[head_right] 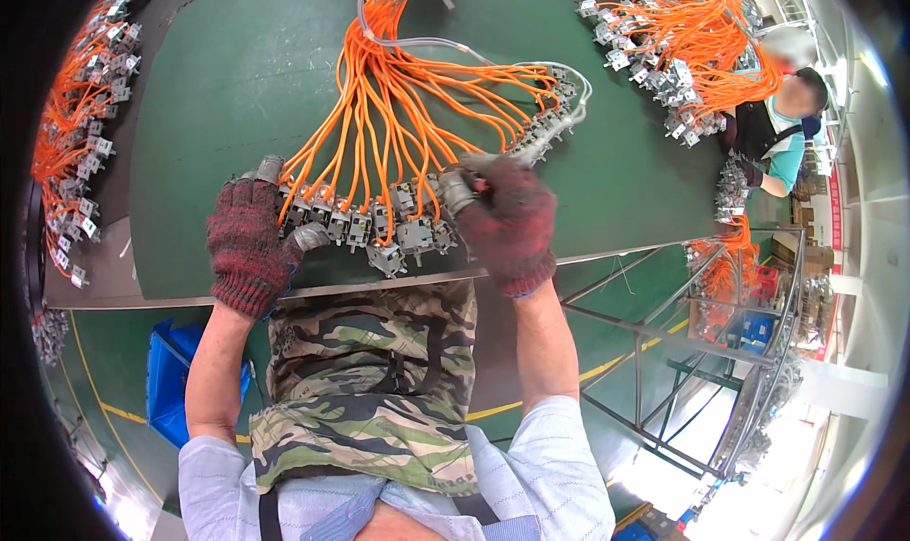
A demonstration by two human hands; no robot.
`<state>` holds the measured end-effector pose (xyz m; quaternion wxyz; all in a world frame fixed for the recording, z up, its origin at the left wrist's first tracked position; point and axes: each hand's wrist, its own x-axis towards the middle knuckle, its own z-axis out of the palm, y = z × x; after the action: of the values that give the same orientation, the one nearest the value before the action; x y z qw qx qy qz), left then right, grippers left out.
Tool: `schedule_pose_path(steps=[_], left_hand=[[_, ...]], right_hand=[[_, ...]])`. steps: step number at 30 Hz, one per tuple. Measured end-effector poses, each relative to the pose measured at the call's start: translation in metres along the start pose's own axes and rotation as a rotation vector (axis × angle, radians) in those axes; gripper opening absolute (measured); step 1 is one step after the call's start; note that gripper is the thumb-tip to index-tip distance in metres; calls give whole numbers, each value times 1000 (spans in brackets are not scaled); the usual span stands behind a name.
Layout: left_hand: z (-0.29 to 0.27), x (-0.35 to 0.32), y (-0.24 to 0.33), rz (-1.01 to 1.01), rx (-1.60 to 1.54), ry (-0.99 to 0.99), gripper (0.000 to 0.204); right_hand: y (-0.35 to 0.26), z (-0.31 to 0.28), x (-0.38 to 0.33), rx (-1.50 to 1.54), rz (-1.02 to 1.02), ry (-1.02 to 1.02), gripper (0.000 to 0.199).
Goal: Assembling and testing multiple orange wire harnesses at an industrial workbench.
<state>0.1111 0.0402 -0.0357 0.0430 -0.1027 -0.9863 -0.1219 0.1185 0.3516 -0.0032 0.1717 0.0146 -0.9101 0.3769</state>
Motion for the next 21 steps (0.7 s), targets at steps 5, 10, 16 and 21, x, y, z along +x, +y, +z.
schedule_pose_path(steps=[5,10,16,21], left_hand=[[3,0,-3,14,-28,13,102],[3,-1,-3,26,-5,33,103],[1,-1,-2,5,-14,-4,103],[2,-2,-3,7,15,-2,103]], right_hand=[[-3,9,-16,226,172,107,20],[-22,15,-20,185,253,88,22],[-17,26,-22,78,163,78,24],[-13,29,-22,121,156,80,23]])
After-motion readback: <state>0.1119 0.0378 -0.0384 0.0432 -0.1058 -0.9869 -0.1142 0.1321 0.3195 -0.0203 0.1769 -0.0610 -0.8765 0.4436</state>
